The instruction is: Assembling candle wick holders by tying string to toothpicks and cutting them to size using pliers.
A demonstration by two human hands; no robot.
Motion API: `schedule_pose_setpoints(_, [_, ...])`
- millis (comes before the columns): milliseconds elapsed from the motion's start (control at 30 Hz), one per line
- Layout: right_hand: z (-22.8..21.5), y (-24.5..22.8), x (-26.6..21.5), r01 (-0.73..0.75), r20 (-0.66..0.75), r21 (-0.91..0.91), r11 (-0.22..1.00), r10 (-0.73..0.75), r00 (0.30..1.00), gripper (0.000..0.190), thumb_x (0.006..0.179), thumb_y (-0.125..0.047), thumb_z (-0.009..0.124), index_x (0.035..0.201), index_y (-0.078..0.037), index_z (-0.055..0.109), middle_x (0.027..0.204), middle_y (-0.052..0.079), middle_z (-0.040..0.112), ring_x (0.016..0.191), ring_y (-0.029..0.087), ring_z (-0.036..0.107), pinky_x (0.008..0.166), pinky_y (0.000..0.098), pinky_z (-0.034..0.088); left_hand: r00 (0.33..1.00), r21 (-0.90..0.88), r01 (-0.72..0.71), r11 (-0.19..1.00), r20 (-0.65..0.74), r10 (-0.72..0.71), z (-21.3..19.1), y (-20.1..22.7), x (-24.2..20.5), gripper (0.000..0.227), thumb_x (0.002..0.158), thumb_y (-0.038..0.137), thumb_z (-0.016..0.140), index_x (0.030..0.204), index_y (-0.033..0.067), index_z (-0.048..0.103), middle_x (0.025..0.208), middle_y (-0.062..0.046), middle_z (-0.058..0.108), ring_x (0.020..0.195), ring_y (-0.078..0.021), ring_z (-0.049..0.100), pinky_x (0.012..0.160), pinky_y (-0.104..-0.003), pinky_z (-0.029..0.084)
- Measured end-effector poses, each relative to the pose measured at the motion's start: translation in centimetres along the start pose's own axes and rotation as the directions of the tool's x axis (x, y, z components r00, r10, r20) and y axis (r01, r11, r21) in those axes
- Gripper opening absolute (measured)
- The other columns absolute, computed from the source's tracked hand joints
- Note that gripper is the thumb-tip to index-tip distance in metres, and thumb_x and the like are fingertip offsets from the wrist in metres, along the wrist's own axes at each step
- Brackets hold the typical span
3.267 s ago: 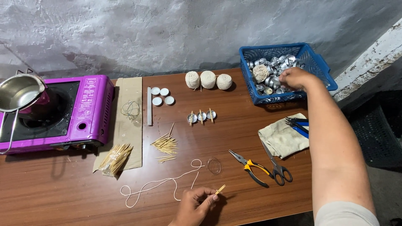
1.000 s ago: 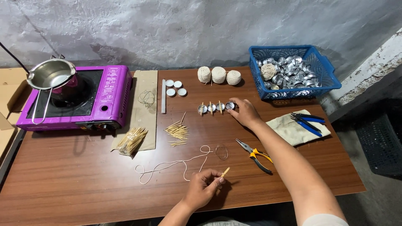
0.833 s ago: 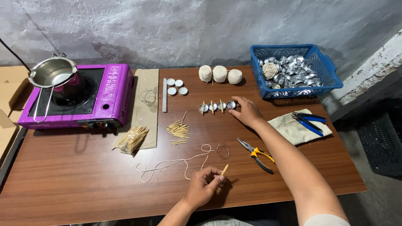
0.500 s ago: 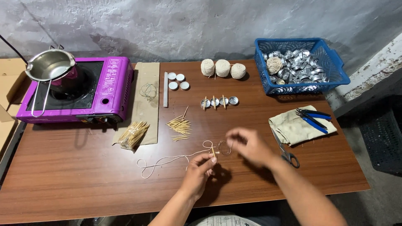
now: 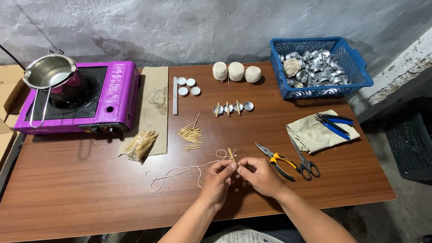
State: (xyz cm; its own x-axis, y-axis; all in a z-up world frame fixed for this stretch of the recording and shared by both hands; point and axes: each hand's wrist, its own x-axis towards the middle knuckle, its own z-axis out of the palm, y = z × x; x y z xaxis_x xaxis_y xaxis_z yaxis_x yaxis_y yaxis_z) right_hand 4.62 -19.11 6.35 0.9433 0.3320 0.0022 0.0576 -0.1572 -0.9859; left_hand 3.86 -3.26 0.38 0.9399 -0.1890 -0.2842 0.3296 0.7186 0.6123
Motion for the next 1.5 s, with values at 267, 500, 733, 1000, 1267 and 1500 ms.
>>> schedule_pose_setpoints(267, [-6.9, 2.4, 9.1, -0.348, -0.204, -0.005, 0.937, 0.340, 0.918, 0.018, 0.105, -0.016, 0.057, 0.101, -0.005, 0.070, 0.079, 0.006, 0.067, 0.058, 0.010, 0.053, 0.046, 0.0235, 0.041, 0.982, 0.479, -0.176, 0.860, 0.024, 0.188, -2.6, -0.3, 0.8, 0.019, 0.089, 0.018, 0.079, 0.104, 0.0080, 0.077, 0.086, -0.001, 0.072, 0.073, -0.0093, 0.063, 0.063, -0.026, 0.055])
schedule_pose_setpoints(500, [-10.0, 5.6, 16.4, -0.513, -0.302, -0.026, 0.858, 0.483, 0.822, 0.020, 0.103, -0.018, 0.056, 0.103, -0.006, 0.071, 0.083, 0.003, 0.068, 0.055, 0.009, 0.050, 0.043, 0.0236, 0.031, 0.914, 0.755, -0.398, 0.521, 0.276, 0.298, -2.7, -0.7, -0.2, 0.004, 0.086, 0.011, 0.082, 0.087, 0.0121, 0.078, 0.083, -0.001, 0.065, 0.074, -0.0097, 0.062, 0.068, -0.023, 0.051])
schedule_pose_setpoints(733, [-9.9, 5.8, 16.8, -0.544, -0.335, -0.043, 0.838, 0.500, 0.798, 0.020, 0.102, -0.017, 0.057, 0.092, -0.006, 0.071, 0.071, 0.002, 0.062, 0.049, 0.009, 0.047, 0.040, 0.0241, 0.029, 0.838, 0.772, -0.536, 0.342, 0.438, 0.324, -2.1, -0.4, -1.2, 0.007, 0.087, 0.017, 0.082, 0.090, 0.0127, 0.077, 0.080, 0.000, 0.066, 0.072, -0.0124, 0.058, 0.063, -0.026, 0.048])
schedule_pose_setpoints(1000, [-10.7, 6.1, 16.4, -0.523, -0.282, -0.021, 0.852, 0.497, 0.821, 0.036, 0.106, -0.034, 0.059, 0.094, -0.002, 0.071, 0.063, 0.000, 0.052, 0.048, 0.009, 0.043, 0.041, 0.0232, 0.030, 0.851, 0.778, -0.519, 0.353, 0.434, 0.295, -1.8, -0.2, -1.6, 0.006, 0.088, 0.016, 0.081, 0.090, 0.0116, 0.078, 0.081, -0.001, 0.065, 0.072, -0.0124, 0.060, 0.064, -0.025, 0.050])
schedule_pose_setpoints(1267, [-7.7, -2.5, 9.0, -0.359, -0.249, -0.438, 0.824, 0.273, 0.929, 0.032, 0.102, -0.035, 0.054, 0.110, -0.011, 0.073, 0.098, 0.004, 0.075, 0.080, 0.017, 0.066, 0.074, 0.0355, 0.051, 0.860, 0.777, -0.492, 0.394, 0.363, 0.358, -2.2, 0.7, -1.3, 0.004, 0.088, 0.015, 0.078, 0.084, 0.0128, 0.078, 0.078, 0.000, 0.068, 0.070, -0.0104, 0.061, 0.064, -0.025, 0.049])
schedule_pose_setpoints(1500, [-4.6, 2.8, 5.6, 0.114, -0.013, -0.591, 0.799, -0.151, 0.988, 0.029, 0.091, -0.018, 0.071, 0.117, -0.005, 0.073, 0.098, 0.018, 0.074, 0.067, 0.029, 0.071, 0.058, 0.0352, 0.058, 0.752, 0.813, -0.580, 0.044, 0.514, 0.414, 0.8, 9.0, 1.9, 0.015, 0.083, 0.012, 0.082, 0.097, 0.0097, 0.076, 0.080, -0.013, 0.070, 0.080, -0.0352, 0.069, 0.073, -0.045, 0.054])
